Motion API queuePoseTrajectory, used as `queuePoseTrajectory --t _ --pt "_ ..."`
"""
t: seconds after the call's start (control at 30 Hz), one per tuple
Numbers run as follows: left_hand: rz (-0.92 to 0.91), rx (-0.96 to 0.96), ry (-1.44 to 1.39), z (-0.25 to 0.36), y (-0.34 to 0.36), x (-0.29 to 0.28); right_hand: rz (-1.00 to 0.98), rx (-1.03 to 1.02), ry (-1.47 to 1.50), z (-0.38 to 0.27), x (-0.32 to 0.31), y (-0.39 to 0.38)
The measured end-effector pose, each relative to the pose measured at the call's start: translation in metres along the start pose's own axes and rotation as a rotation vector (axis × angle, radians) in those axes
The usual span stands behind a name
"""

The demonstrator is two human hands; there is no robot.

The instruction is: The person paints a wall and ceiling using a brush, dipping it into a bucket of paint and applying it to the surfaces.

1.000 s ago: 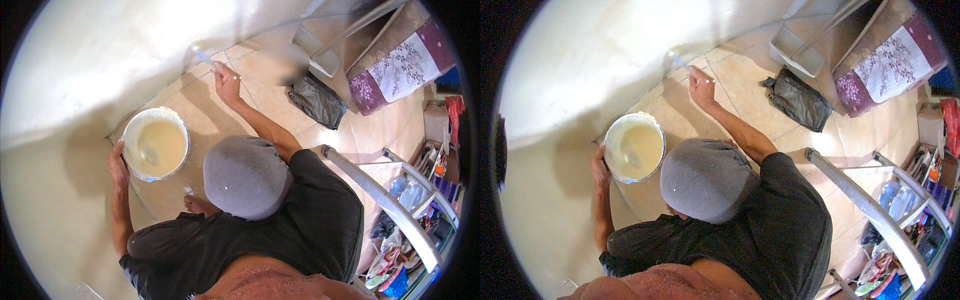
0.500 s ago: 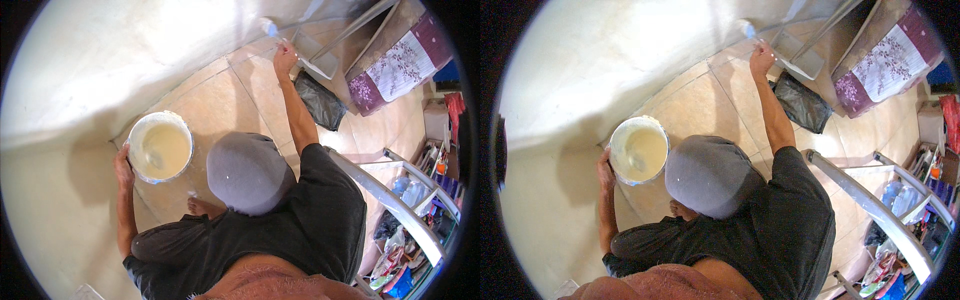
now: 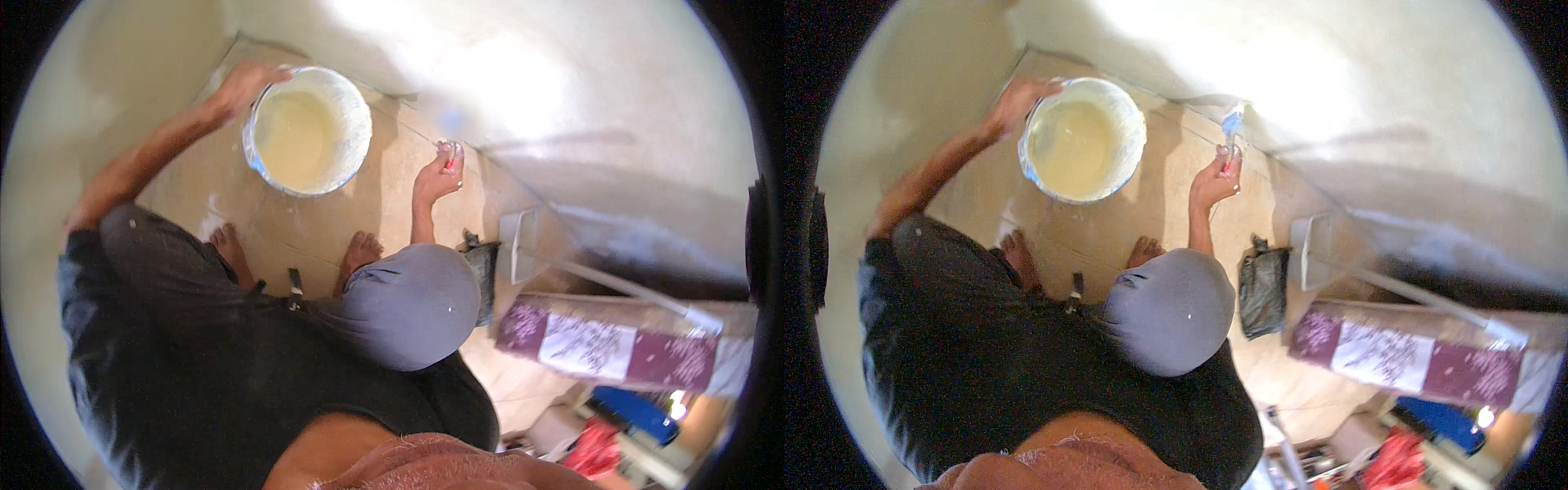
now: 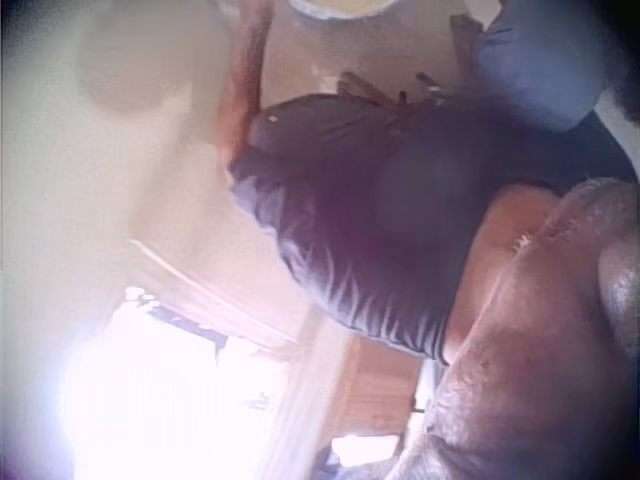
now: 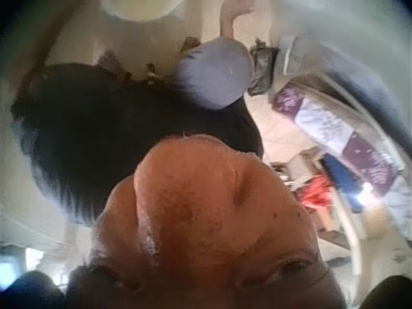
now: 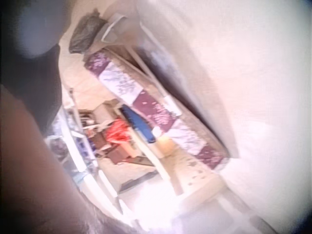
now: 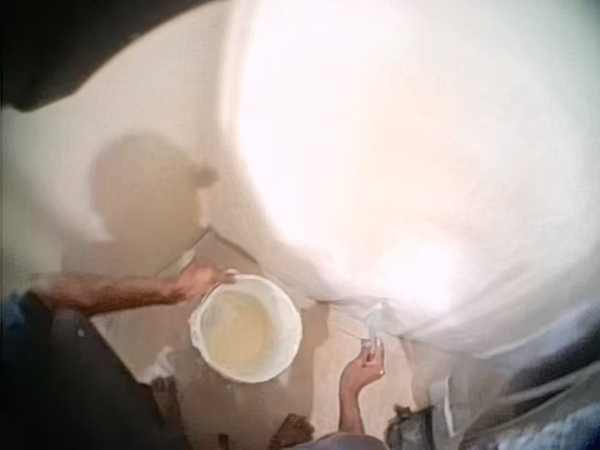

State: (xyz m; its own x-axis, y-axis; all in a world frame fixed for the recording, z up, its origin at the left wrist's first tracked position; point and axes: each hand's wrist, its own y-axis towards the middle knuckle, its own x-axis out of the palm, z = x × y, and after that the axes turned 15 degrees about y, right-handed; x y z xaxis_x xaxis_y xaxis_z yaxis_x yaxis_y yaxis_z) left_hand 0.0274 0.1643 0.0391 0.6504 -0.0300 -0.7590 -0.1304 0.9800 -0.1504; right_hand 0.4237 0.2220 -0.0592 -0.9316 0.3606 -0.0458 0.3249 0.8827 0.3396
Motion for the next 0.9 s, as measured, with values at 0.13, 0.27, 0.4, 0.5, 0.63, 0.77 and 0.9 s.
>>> queuePoseTrajectory --t 0.13,0.27,0.4,0.5,0.63,0.77,0.9 --pt "0.031 0.004 -0.055 0.017 -0.019 -0.004 -0.188 -0.013 0.129 -0.032 0.015 -0.011" --pt "-0.039 -0.041 -0.149 0.029 -0.011 -0.003 -0.358 -0.045 0.171 -0.082 -0.002 0.009" --pt "-0.029 0.004 -0.104 0.042 -0.018 -0.012 -0.797 -0.171 -0.025 -0.156 -0.006 0.036" --pt "-0.032 -0.079 -0.150 0.034 -0.026 -0.016 -1.242 -0.411 -0.151 -0.175 0.035 0.041" --pt "-0.052 -0.027 -0.173 0.032 -0.013 -0.005 -1.491 -0.641 -0.290 -0.162 0.078 0.012" --pt "-0.227 -0.027 -0.033 0.049 -0.008 -0.022 -1.622 -0.634 -0.363 -0.147 0.100 -0.008" --pt "-0.234 0.029 0.054 0.046 -0.009 -0.026 -1.675 -0.666 -0.386 -0.134 0.107 -0.014"
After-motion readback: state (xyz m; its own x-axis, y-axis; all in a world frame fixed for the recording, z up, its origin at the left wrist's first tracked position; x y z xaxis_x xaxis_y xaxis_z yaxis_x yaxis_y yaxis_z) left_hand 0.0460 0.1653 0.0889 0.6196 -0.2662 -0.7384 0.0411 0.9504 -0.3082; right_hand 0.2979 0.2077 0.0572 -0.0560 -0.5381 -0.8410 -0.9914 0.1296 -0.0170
